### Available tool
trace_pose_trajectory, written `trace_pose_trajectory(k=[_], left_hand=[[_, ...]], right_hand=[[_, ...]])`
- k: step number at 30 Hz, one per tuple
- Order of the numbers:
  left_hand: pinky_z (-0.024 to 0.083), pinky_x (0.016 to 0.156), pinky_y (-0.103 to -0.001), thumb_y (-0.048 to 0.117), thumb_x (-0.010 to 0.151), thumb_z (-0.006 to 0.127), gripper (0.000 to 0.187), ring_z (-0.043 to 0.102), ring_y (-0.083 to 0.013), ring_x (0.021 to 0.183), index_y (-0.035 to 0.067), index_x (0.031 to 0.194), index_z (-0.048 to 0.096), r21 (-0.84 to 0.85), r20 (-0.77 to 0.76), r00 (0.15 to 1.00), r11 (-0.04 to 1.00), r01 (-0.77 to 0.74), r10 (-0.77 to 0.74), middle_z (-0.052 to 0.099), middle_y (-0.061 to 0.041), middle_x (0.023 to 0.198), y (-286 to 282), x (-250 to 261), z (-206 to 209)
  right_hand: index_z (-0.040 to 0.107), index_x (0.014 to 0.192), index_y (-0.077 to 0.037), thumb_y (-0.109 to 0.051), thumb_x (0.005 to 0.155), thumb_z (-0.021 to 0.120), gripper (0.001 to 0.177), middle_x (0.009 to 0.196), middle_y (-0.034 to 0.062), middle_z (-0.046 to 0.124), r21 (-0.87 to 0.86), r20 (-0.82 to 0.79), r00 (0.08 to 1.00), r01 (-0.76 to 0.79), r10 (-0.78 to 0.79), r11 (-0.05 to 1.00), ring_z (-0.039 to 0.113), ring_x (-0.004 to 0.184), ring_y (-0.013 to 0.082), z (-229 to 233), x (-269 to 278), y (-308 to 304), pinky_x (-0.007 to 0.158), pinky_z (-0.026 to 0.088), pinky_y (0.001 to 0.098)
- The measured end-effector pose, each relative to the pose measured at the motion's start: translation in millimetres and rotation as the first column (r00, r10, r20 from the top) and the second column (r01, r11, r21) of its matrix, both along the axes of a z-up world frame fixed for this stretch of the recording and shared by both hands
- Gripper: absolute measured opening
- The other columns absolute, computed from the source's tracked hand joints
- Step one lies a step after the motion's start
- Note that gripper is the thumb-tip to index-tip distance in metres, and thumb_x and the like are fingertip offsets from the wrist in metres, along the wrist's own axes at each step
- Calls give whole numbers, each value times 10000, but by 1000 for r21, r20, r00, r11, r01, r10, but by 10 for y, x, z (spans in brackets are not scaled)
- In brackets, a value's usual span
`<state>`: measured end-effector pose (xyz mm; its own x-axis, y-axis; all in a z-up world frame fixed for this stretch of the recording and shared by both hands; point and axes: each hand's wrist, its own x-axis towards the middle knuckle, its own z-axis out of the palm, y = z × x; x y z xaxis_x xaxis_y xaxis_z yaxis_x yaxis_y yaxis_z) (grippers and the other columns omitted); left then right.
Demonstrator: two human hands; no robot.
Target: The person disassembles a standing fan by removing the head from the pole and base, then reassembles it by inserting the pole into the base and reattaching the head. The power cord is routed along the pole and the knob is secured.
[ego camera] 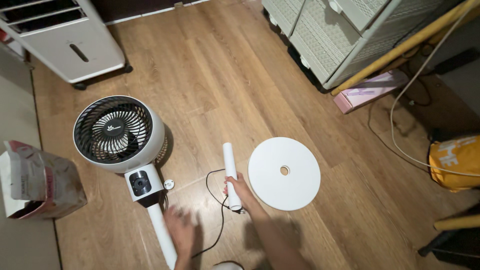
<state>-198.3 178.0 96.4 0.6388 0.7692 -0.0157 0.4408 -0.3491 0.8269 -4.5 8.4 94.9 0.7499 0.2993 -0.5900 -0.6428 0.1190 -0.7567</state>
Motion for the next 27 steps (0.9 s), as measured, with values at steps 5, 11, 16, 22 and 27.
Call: trace_pose_trajectory(k=[5, 11, 16, 22, 27], left_hand=[[396, 1041, -569, 396, 746, 877, 1026, 484, -473, 1253, -21, 1502, 324, 100, -529, 803, 960, -263, 275, 380, -293, 1397, 423, -576, -267], [520, 979, -529, 379, 878, 783, 626, 653, -447, 1105, -53, 1256, 534, 1, -473, 873, 990, -139, 123, 653, -286, 1165, 262, -655, -394], [523, 939, -523, 367, 849, 790, 665, 661, -456, 1067, -82, 1236, 489, -81, -452, 882, 979, -186, 130, 658, -303, 1130, -27, -269, -525], [503, 949, -519, 368, 861, 788, 726, 626, -488, 1081, -138, 1241, 433, -132, -291, 953, 983, -129, 86, 597, -352, 1169, -171, 235, -676], [501, 981, -523, 398, 860, 790, 747, 644, -480, 1101, -124, 1258, 433, -203, -356, 931, 966, -163, 82, 620, -339, 1192, -41, 840, -754]], right_hand=[[417, 1336, -58, -218, 946, 644, 479, 894, 129, 616, 14, 23, 997, 77, -77, 997, 600, 585, 179, 70, -62, -80, 509, 536, 329], [336, 1460, -143, -202, 924, 625, 612, 899, 122, 598, -16, 76, 995, 73, -72, 997, 597, 591, 180, 425, -136, -19, 491, 525, 333], [183, 1544, -282, -146, 896, 604, 784, 979, 36, 610, -6, 174, 982, 77, -75, 997, 618, 663, 158, 708, -164, -19, 490, 525, 337], [437, 1499, -279, -201, 994, 513, 517, 893, 83, 585, -98, 189, 980, -45, 63, 994, 566, 634, 168, 935, -232, -241, 536, 515, 303], [427, 1402, -227, -222, 1018, 497, 390, 886, 119, 590, 67, 147, 989, -3, -7, 998, 617, 694, 181, 1039, -250, -431, 605, 549, 321]])
